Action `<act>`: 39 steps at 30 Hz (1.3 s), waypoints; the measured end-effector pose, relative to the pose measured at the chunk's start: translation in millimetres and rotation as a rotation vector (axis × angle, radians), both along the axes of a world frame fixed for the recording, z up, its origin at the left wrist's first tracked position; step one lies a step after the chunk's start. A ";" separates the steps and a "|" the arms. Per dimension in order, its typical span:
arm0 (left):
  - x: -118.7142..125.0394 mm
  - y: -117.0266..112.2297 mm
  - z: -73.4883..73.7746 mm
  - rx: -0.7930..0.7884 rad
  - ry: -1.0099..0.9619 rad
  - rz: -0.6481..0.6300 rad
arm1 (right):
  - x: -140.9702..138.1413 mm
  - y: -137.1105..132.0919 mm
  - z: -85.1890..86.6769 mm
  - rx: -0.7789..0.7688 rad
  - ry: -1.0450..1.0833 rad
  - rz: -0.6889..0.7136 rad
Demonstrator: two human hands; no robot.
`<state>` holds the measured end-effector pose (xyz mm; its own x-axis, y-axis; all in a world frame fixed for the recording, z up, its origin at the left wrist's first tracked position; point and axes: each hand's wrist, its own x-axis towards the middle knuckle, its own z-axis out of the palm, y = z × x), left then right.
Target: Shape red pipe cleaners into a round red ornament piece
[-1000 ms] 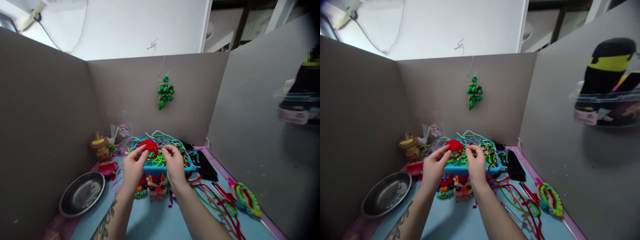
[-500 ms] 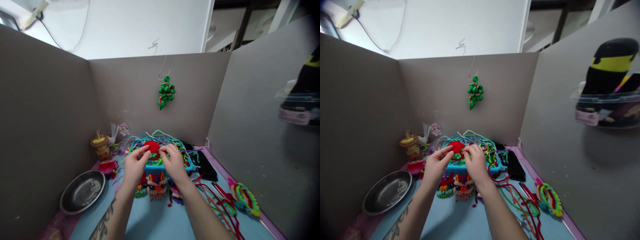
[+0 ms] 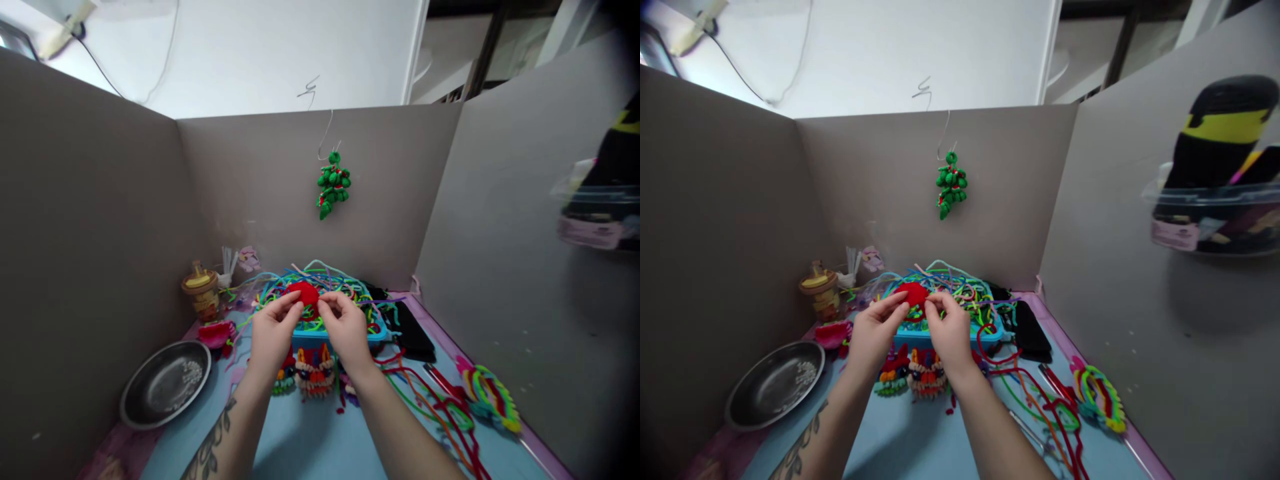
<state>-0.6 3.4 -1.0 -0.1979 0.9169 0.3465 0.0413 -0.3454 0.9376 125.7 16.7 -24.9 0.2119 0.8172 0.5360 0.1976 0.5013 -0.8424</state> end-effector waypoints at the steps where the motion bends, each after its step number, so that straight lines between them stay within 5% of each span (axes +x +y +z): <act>1: 0.0 0.0 0.1 -0.002 -0.010 0.006 | -0.6 -0.1 -0.1 0.004 -0.013 -0.011; 13: 1.8 -4.1 2.0 0.007 -0.066 0.021 | -2.7 -3.7 5.7 0.187 -0.173 -0.104; 34: 8.9 -11.1 0.0 0.108 0.106 0.107 | -5.2 0.9 4.4 -0.030 0.028 0.055; 39: 9.6 -11.4 -6.2 0.179 0.224 0.159 | -3.2 0.2 3.6 -0.069 0.099 -0.017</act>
<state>9.1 -8.0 -7.1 -0.2348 0.8010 0.5506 0.3061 -0.4767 0.8240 122.5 17.0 -21.2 0.2750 0.8474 0.4542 0.1197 0.4386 -0.8907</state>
